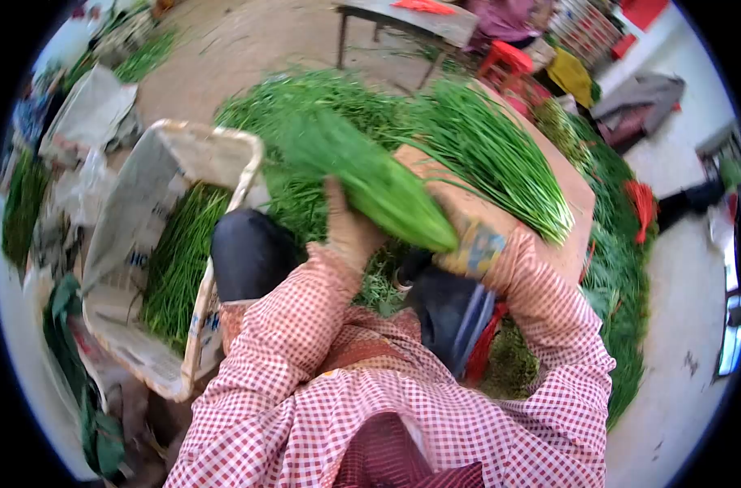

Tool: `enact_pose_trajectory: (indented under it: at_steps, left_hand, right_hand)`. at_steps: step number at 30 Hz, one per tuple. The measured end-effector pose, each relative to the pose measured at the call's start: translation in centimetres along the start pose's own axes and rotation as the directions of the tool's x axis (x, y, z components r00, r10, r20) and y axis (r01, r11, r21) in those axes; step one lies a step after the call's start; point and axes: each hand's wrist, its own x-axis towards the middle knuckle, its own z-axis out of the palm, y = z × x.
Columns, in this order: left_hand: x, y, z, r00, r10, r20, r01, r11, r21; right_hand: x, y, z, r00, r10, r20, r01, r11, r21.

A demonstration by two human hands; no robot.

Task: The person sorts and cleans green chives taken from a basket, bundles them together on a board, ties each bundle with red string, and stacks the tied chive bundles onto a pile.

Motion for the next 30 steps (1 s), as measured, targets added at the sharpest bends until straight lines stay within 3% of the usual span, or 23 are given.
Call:
enact_pose_trajectory:
  at_steps: [2, 3, 5, 6, 9, 11, 12, 13, 14, 15, 16, 17, 18, 19, 20, 21, 23, 24, 26, 27, 28, 29, 30]
  left_hand:
    - [1.5, 0.2, -2.6, 0.966, 0.223, -0.13, -0.2, 0.965, 0.167]
    - [1.8, 0.1, -0.9, 0.952, 0.281, -0.121, -0.259, 0.951, 0.169]
    - [4.8, -0.8, -3.2, 0.978, 0.205, -0.042, -0.2, 0.975, 0.099]
    - [5.8, -1.5, -2.1, 0.983, 0.182, -0.032, -0.175, 0.972, 0.155]
    - [9.5, -4.5, 3.1, 0.993, 0.115, -0.025, -0.108, 0.975, 0.195]
    - [12.9, -5.7, 6.2, 0.997, 0.068, -0.038, -0.06, 0.983, 0.176]
    - [15.1, -6.0, 7.7, 0.996, 0.082, -0.041, -0.069, 0.962, 0.263]
    - [17.2, -6.3, 9.1, 0.994, 0.097, -0.049, -0.074, 0.934, 0.349]
    - [18.9, -6.4, 10.5, 0.98, 0.183, -0.083, -0.133, 0.9, 0.414]
    - [20.4, -6.3, 11.8, 0.956, 0.271, -0.11, -0.188, 0.857, 0.48]
    - [22.0, -5.7, 12.5, 0.946, 0.282, -0.158, -0.19, 0.881, 0.433]
    - [25.4, -3.7, 10.6, 0.962, 0.273, -0.003, -0.244, 0.865, 0.438]
    - [26.0, -2.1, 11.2, 0.981, 0.177, -0.073, -0.142, 0.929, 0.343]
    - [26.5, -0.5, 12.0, 0.961, 0.189, -0.202, -0.091, 0.906, 0.413]
    - [27.1, 1.0, 12.3, 0.921, 0.211, -0.327, -0.032, 0.879, 0.475]
    - [27.8, 3.1, 11.3, 0.922, 0.211, -0.325, -0.029, 0.874, 0.485]
    - [29.2, 6.8, 8.7, 0.864, 0.439, -0.245, -0.017, 0.512, 0.859]
    - [29.8, 7.0, 7.5, 0.865, 0.442, -0.238, -0.019, 0.501, 0.865]
    - [30.2, 6.2, 7.0, 0.757, 0.545, 0.36, -0.42, -0.017, 0.908]
    - [30.4, 4.0, 6.9, 0.86, 0.236, 0.452, -0.48, 0.077, 0.874]
    - [27.0, -1.6, 9.6, 0.774, 0.066, 0.63, -0.598, -0.254, 0.761]
    - [23.6, -7.1, 12.2, 0.635, -0.109, 0.765, -0.699, -0.503, 0.509]
    - [21.4, -11.5, 14.0, 0.615, -0.304, 0.728, -0.782, -0.351, 0.514]
  right_hand:
    - [-2.6, 1.4, 2.0, 0.984, 0.162, 0.076, -0.172, 0.973, 0.156]
    - [-3.6, 1.7, 1.8, 0.93, 0.269, 0.249, -0.336, 0.899, 0.283]
    - [-5.8, 6.3, 4.9, 0.976, 0.212, 0.054, -0.218, 0.931, 0.291]
    - [-5.9, 5.4, 2.9, 0.873, 0.459, 0.164, -0.379, 0.427, 0.821]
    - [-5.7, 13.0, 4.1, 0.74, 0.596, 0.313, -0.166, -0.289, 0.943]
    - [-7.6, 13.0, -1.4, 0.603, 0.739, 0.299, -0.025, -0.356, 0.934]
    - [-8.0, 14.1, -2.8, 0.589, 0.775, 0.23, 0.076, -0.336, 0.939]
    - [-9.1, 17.5, -3.3, 0.534, 0.814, 0.23, -0.038, -0.249, 0.968]
    - [-9.7, 18.9, -4.4, 0.524, 0.818, 0.236, -0.026, -0.262, 0.965]
    - [-10.3, 19.6, -5.8, 0.565, 0.787, 0.248, -0.045, -0.271, 0.962]
    - [-10.7, 20.4, -7.3, 0.607, 0.753, 0.254, -0.064, -0.272, 0.96]
    - [-11.7, 24.0, -5.8, 0.722, 0.686, 0.095, -0.158, 0.03, 0.987]
    - [-12.6, 27.5, -4.4, 0.809, 0.583, -0.077, -0.187, 0.379, 0.906]
    - [-13.6, 31.0, -3.0, 0.856, 0.46, -0.237, -0.141, 0.649, 0.747]
    - [-13.8, 30.5, -3.1, 0.854, 0.454, -0.253, -0.227, 0.763, 0.605]
    - [-13.5, 29.5, -3.0, 0.837, 0.498, -0.225, -0.334, 0.792, 0.512]
    - [-13.0, 28.1, -2.9, 0.796, 0.578, -0.176, -0.494, 0.791, 0.362]
    - [-12.8, 27.9, -3.2, 0.788, 0.596, -0.153, -0.526, 0.782, 0.335]
    - [-12.7, 28.1, -3.7, 0.784, 0.613, -0.098, -0.561, 0.767, 0.312]
    - [-12.6, 28.3, -3.9, 0.785, 0.615, -0.073, -0.572, 0.765, 0.296]
    - [-12.5, 28.5, -4.2, 0.786, 0.616, -0.059, -0.58, 0.767, 0.275]
    - [-12.5, 28.5, -4.2, 0.78, 0.624, -0.047, -0.596, 0.764, 0.245]
    - [-12.5, 28.4, -4.1, 0.773, 0.632, -0.044, -0.613, 0.763, 0.205]
